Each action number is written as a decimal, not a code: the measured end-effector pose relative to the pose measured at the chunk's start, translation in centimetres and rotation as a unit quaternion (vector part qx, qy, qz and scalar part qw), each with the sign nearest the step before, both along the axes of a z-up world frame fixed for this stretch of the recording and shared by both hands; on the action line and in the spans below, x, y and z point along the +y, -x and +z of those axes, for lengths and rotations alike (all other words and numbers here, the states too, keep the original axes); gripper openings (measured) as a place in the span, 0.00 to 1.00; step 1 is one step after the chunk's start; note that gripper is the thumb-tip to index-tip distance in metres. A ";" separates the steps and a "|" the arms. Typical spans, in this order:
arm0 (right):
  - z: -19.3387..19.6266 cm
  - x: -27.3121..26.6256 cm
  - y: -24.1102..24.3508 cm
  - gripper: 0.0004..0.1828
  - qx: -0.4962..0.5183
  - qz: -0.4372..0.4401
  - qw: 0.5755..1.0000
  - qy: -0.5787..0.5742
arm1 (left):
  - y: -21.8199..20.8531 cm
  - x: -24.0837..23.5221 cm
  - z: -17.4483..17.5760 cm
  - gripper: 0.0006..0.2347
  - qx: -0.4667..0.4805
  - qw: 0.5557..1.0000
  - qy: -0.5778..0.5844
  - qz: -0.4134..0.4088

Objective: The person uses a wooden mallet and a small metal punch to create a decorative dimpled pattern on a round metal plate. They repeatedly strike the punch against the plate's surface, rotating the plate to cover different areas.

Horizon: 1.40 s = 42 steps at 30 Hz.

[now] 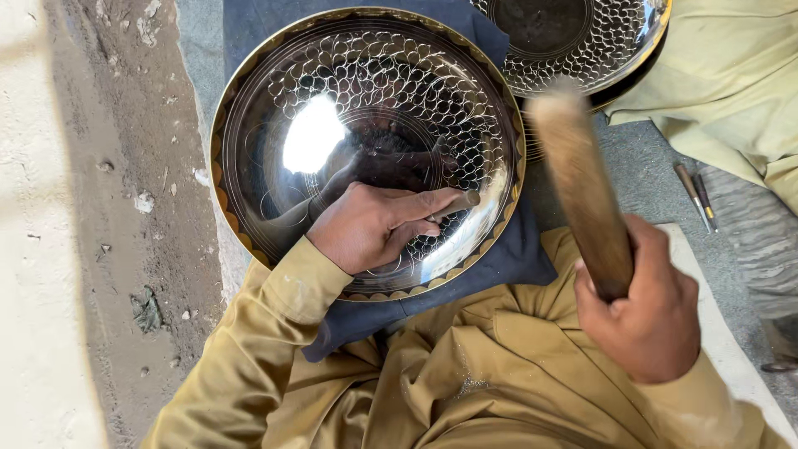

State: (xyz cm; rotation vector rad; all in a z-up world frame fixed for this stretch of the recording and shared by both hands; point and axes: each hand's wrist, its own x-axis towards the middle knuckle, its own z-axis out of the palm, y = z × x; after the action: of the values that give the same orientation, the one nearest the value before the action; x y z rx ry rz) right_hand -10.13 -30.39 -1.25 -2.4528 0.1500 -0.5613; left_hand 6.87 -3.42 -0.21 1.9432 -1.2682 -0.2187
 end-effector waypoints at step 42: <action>1.9 -0.4 -1.8 0.39 0.080 0.163 0.981 0.064 | 2.6 1.2 -0.7 0.20 -0.104 0.988 0.018 0.117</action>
State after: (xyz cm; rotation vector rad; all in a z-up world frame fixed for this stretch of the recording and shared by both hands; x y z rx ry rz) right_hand -8.31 -30.75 0.64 -2.5738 -0.2272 -0.2371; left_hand 4.28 -2.21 -0.90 2.1037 -1.1509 0.1281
